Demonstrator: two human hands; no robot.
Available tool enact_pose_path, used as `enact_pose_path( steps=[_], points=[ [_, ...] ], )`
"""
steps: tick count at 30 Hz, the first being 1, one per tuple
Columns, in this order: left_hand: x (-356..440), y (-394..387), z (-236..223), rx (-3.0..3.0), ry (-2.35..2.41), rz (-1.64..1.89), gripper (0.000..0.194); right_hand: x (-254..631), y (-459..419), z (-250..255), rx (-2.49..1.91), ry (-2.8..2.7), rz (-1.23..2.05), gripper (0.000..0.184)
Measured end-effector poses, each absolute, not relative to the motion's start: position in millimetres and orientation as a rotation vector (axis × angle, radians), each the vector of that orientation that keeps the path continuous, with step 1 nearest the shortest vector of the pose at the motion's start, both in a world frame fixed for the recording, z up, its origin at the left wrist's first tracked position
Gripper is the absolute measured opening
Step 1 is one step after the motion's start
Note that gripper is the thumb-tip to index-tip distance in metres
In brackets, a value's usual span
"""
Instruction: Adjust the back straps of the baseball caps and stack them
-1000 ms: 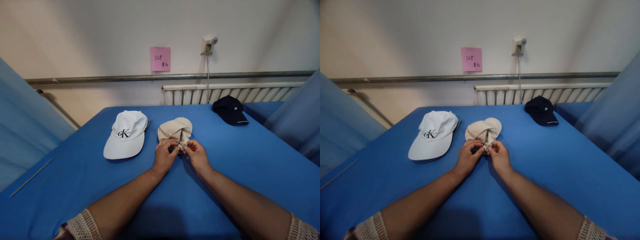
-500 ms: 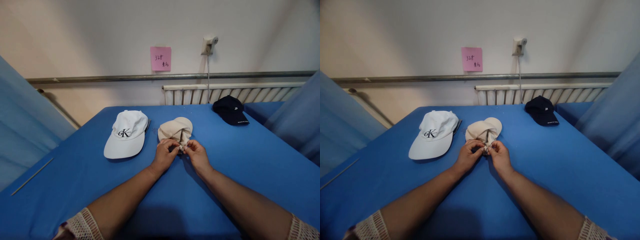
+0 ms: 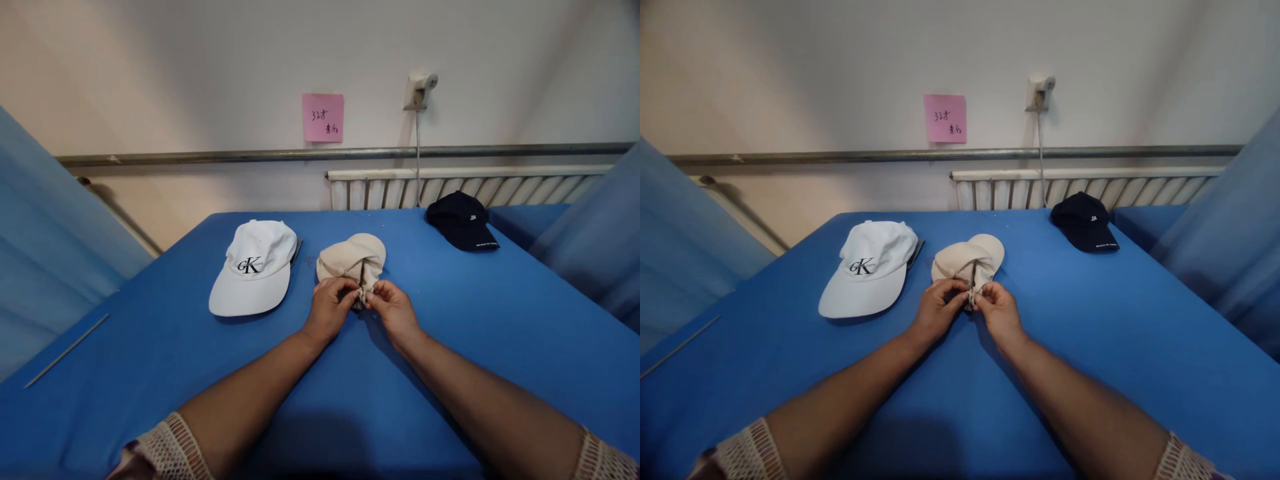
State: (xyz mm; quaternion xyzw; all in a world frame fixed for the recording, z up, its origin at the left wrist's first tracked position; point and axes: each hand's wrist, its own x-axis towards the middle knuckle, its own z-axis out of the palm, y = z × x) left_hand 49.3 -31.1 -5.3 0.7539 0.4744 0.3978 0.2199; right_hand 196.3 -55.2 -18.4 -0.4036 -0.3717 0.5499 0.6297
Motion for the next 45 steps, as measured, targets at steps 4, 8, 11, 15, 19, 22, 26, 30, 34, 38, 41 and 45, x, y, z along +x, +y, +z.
enact_pose_path(
  steps=[4,8,11,15,19,22,26,30,34,38,41,45],
  points=[
    [49.4,-31.6,-6.2,2.066,1.329,1.092,0.009,195.7,-56.0,-17.1,-0.918,-0.836,1.267,0.023],
    [49.9,-33.4,-3.4,2.055,1.321,1.067,0.012,196.3,-56.4,-15.7,-0.911,-0.85,1.265,0.024],
    [51.4,-35.0,-1.7,1.986,1.299,1.085,0.014,197.4,-56.9,-15.3,-0.917,-0.869,1.261,0.025],
    [54.5,-35.8,-0.8,1.887,1.308,1.082,0.011,198.0,-56.4,-16.8,-0.922,-0.87,1.263,0.026],
    [56.2,-36.5,-0.5,1.873,1.346,1.056,0.007,198.1,-54.9,-17.9,-0.925,-0.865,1.273,0.027],
    [56.0,-37.4,-0.4,1.871,1.318,1.096,0.008,198.9,-54.4,-16.8,-0.919,-0.878,1.291,0.028],
    [55.0,-37.4,0.1,1.89,1.266,1.107,0.009,200.3,-55.5,-14.5,-0.91,-0.906,1.306,0.028],
    [52.7,-35.2,1.0,1.887,1.219,1.085,0.008,200.6,-56.8,-15.0,-0.914,-0.905,1.308,0.029],
    [50.4,-33.3,0.4,1.944,1.179,1.041,0.006,200.3,-56.6,-17.6,-0.928,-0.901,1.326,0.029],
    [50.8,-33.4,-3.1,1.96,1.228,1.082,0.006,199.8,-56.8,-16.9,-0.913,-0.886,1.348,0.029],
    [52.0,-33.6,-5.3,1.906,1.276,1.131,0.006,199.4,-58.6,-14.2,-0.902,-0.85,1.367,0.03],
    [52.7,-34.1,-4.2,1.985,1.337,1.147,0.004,198.2,-61.2,-10.9,-0.886,-0.802,1.401,0.032]
  ],
)
